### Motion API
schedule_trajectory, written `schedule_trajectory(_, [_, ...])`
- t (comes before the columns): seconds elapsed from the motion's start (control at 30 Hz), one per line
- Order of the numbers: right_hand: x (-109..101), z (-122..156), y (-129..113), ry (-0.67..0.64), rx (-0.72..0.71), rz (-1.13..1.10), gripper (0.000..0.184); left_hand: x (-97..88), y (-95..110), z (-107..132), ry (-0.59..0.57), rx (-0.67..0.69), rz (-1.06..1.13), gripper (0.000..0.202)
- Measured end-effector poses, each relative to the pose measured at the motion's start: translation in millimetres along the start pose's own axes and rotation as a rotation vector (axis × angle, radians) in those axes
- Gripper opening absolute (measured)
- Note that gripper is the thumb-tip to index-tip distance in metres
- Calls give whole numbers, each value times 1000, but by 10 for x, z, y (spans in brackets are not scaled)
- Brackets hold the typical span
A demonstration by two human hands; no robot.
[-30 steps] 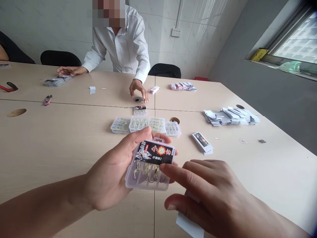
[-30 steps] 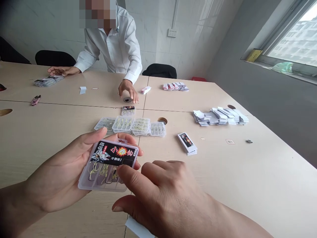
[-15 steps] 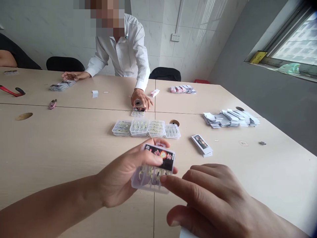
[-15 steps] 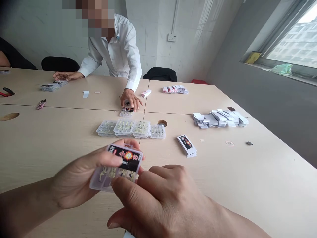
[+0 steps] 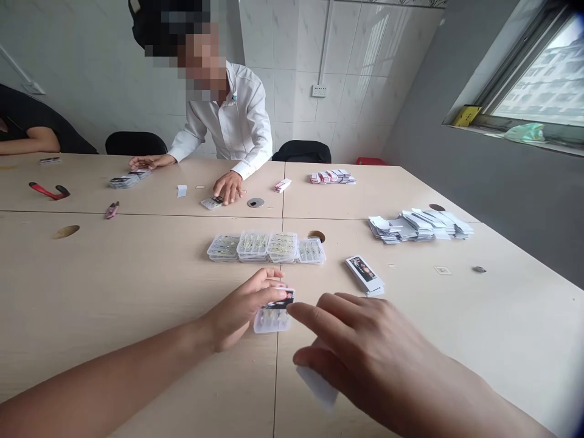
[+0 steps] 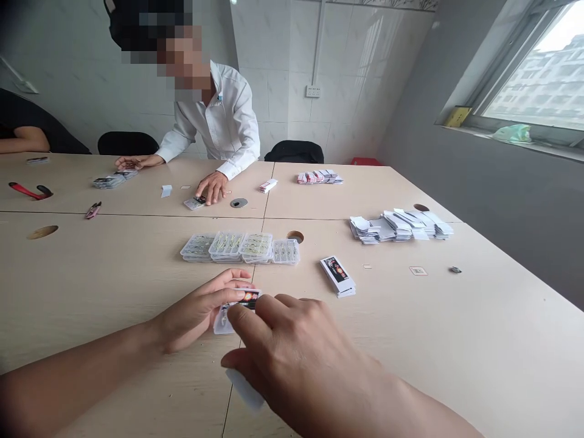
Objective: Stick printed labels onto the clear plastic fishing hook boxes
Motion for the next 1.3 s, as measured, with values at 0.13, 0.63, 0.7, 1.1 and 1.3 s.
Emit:
schedule_trajectory(0.13, [60, 9, 77, -106, 46, -80, 33, -215, -111, 31, 95, 59, -147, 56])
schedule_trajectory(0.63, [211, -36, 182, 265, 289, -664, 20, 48, -156, 393, -46, 226, -165, 33])
schedule_trajectory(0.7, [201, -32, 176, 266, 302, -790, 19, 23, -124, 403, -100, 182, -109, 33])
schedule_trajectory(1.1, [-4, 223, 1051, 359, 668, -617, 23, -370, -207, 58, 184, 317, -233, 33])
schedule_trajectory(1.3, [-266, 836, 2255, 413, 1101, -142, 36, -597, -317, -224, 460, 689, -508, 27])
Point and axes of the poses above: each hand's wrist, its own z-axis away from the middle knuckle, its own x-axis out of the palm, y = z × x, the point moved 3 cm from there along -z, towards the middle knuckle, and after that the axes turned 14 degrees about -x, right-handed, at the moved point
